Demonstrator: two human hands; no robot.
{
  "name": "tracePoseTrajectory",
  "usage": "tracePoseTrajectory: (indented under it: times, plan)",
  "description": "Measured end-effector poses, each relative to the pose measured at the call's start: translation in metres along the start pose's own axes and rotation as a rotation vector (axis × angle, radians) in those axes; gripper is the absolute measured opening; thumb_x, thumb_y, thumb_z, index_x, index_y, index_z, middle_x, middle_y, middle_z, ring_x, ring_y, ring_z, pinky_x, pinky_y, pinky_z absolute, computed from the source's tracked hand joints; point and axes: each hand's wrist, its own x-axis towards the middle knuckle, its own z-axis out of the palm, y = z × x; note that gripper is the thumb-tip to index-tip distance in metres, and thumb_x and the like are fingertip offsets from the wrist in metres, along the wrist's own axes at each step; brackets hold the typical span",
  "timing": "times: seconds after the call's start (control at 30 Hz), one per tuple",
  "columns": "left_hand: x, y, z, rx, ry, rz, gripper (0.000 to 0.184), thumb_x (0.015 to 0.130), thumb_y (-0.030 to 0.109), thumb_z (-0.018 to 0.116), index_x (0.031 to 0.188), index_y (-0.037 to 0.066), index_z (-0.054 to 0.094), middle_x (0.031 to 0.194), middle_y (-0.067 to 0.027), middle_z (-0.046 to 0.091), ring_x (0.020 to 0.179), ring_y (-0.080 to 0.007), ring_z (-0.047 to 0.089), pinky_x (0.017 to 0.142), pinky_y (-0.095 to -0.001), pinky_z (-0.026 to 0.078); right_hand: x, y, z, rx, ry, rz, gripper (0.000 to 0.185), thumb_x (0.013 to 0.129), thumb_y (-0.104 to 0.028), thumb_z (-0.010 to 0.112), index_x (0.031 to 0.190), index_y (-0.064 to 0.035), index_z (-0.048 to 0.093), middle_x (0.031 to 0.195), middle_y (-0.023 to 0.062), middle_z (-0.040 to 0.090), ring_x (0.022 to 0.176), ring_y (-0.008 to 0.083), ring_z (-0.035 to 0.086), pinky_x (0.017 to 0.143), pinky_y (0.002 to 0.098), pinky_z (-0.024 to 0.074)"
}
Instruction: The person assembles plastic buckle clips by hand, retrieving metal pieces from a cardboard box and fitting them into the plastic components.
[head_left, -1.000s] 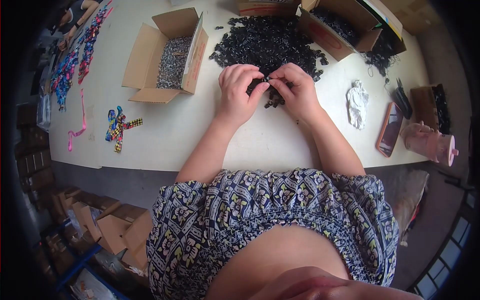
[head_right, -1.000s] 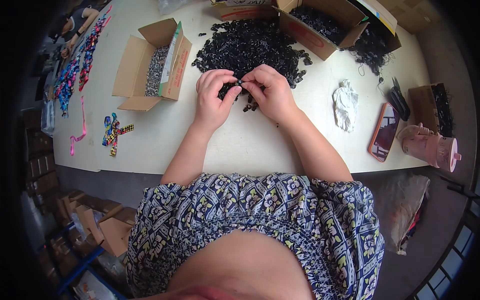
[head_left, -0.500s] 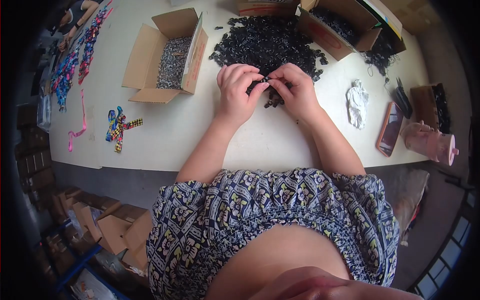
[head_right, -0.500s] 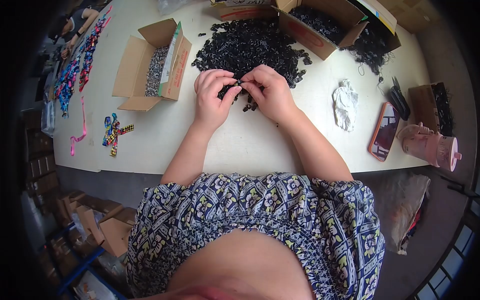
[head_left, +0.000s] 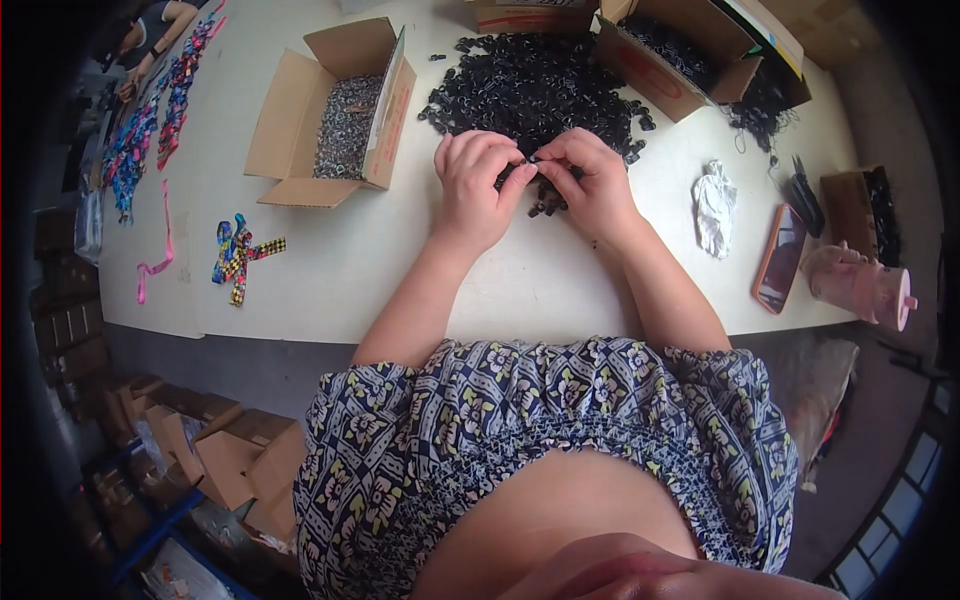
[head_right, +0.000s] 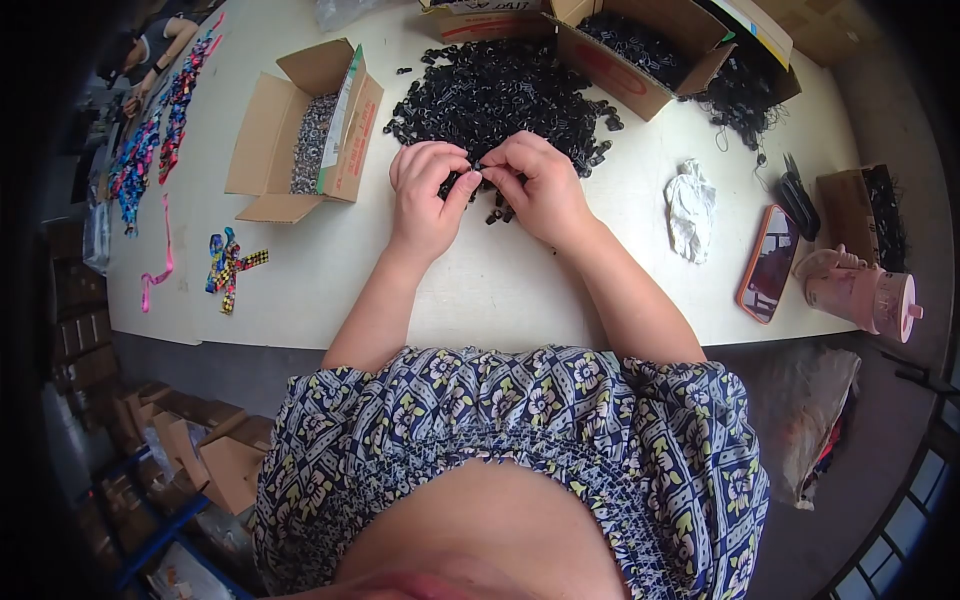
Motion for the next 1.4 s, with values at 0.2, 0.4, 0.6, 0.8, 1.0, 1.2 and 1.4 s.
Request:
tracePoseTrajectory:
  times: [0.2,0.4,0.6,0.8,1.0,1.2,1.4]
  plan:
    - [0.003,0.004,-0.003,-0.005,0.006,0.022,0.019,0.084,0.022,0.07,0.094,0.007,0.064,0.104,-0.0073,0.064,0.104,-0.0277,0.055,0.097,-0.0405,0.035,0.001,0.0,0.0,0.013,0.008,0.008,0.007,0.081,0.002,0.068,0.088,0.0001,0.066,0.084,0.01,0.061,0.072,0.0214,0.061,0.063,0.0295,0.0506]
    - [0.001,0.0,-0.002,0.004,-0.007,0.064,0.018,0.085,0.019,0.068,0.098,0.007,0.064,0.104,-0.0068,0.064,0.103,-0.0271,0.056,0.102,-0.0429,0.032,0.001,0.0,0.001,0.024,0.015,0.034,0.008,0.081,0.003,0.069,0.088,0.0003,0.066,0.083,0.0099,0.061,0.072,0.0207,0.061,0.064,0.0292,0.0508]
    - [0.0,0.002,-0.001,0.041,-0.029,0.027,0.012,0.086,0.017,0.065,0.093,0.006,0.062,0.096,-0.0067,0.063,0.099,-0.0271,0.056,0.098,-0.0422,0.033,0.001,0.001,0.001,0.012,0.006,0.012,0.008,0.081,0.002,0.069,0.088,0.0004,0.067,0.084,0.0103,0.061,0.074,0.0225,0.062,0.064,0.0302,0.0507]
    - [0.0,0.008,-0.001,0.062,-0.112,-0.016,0.008,0.089,0.014,0.059,0.091,0.006,0.058,0.089,-0.0075,0.061,0.092,-0.0284,0.054,0.09,-0.0416,0.035,-0.001,0.001,0.002,0.019,-0.02,-0.002,0.008,0.08,0.002,0.069,0.088,0.0,0.067,0.085,0.011,0.062,0.075,0.0248,0.062,0.064,0.0317,0.0507]
    - [-0.002,0.009,-0.021,0.029,-0.069,-0.003,0.009,0.087,0.011,0.062,0.093,0.006,0.059,0.091,-0.0082,0.061,0.093,-0.0298,0.053,0.089,-0.0422,0.036,-0.004,-0.01,0.008,0.02,-0.003,0.001,0.008,0.08,0.001,0.07,0.088,0.0,0.067,0.084,0.0103,0.062,0.074,0.0233,0.062,0.063,0.0309,0.0509]
    - [0.015,0.026,-0.079,0.156,0.291,0.152,0.019,0.082,0.005,0.067,0.1,0.004,0.061,0.096,-0.0101,0.062,0.096,-0.0316,0.055,0.088,-0.0439,0.041,-0.008,-0.015,0.005,0.032,0.031,0.005,0.008,0.082,0.0,0.07,0.089,0.0002,0.068,0.084,0.0092,0.062,0.072,0.0195,0.062,0.062,0.0292,0.0515]
    - [0.016,-0.007,-0.121,0.632,0.372,-0.251,0.025,0.085,0.008,0.066,0.109,0.005,0.063,0.11,-0.0121,0.059,0.11,-0.0324,0.049,0.097,-0.0468,0.036,-0.006,-0.02,0.003,0.001,0.111,0.046,0.008,0.084,-0.002,0.069,0.091,-0.0007,0.069,0.083,0.0099,0.067,0.07,0.0184,0.064,0.063,0.0283,0.0523]
